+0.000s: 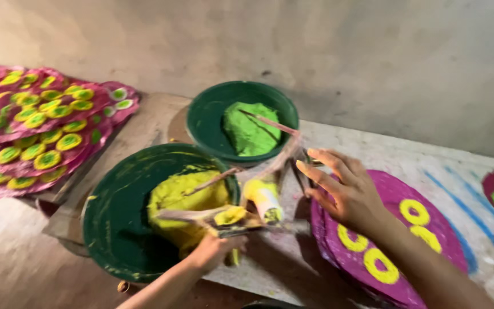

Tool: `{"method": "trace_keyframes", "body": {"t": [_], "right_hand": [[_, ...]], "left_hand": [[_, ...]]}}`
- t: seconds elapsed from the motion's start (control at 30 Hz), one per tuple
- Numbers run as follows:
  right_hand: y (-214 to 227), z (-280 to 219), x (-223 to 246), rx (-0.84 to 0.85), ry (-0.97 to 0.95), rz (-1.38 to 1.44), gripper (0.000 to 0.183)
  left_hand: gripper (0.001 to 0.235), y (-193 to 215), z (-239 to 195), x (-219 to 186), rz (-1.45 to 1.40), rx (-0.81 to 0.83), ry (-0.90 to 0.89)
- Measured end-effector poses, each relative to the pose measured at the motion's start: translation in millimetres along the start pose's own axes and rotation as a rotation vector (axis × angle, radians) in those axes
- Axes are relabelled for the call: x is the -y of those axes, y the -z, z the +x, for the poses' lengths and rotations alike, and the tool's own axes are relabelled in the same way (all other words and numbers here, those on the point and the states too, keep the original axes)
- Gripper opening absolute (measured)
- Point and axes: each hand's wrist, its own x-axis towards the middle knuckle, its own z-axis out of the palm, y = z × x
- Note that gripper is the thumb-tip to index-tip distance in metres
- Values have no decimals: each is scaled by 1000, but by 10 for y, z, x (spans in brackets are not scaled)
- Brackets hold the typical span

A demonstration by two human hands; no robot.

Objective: The person uses a manual press to form yellow and green circular dough shapes onto a purple base. They repeatedly scoop yellow dough into the press, stamp it onto the base, and then scoop green dough to fill the center of the yellow rings.

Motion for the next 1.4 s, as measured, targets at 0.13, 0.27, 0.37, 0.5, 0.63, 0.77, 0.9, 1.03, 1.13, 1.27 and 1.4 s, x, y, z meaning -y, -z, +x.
{"method": "trace_keyframes", "body": {"t": [0.13,0.27,0.37,0.5,0.63,0.77,0.9,1.03,1.13,1.27,1.4], "right_hand": [[-568,126,410,186,-246,408,44],[-1422,165,679,374,-168,550,45],[-2166,217,815,434,-153,509,39],[-3120,418,804,386,47,138,45],[-3352,605,819,635,47,131,44],[-2757,836,874,965,49,181,56],[-2323,1005,943,1167,92,314,14],[-2293,885,1132,1237,196,446,25],[-2407,849,1152,1186,207,614,26],[-2487,734,1315,1069,299,388,26],[-2588,601,1631,1097,276,115,25]], "left_hand": [[35,838,-458,68,42,-480,-714],[35,1284,-906,2,129,-850,-414],[32,1440,-939,-18,222,-938,-644],[24,1501,-900,70,245,-967,-691],[25,1489,-850,185,229,-994,-753],[38,1470,-826,235,72,-964,-792],[39,1487,-825,275,111,-980,-750],[44,1456,-794,317,-176,-867,-759],[32,1449,-820,348,116,-932,-822],[40,1443,-811,368,59,-925,-743],[40,1448,-818,314,78,-917,-728]]}}
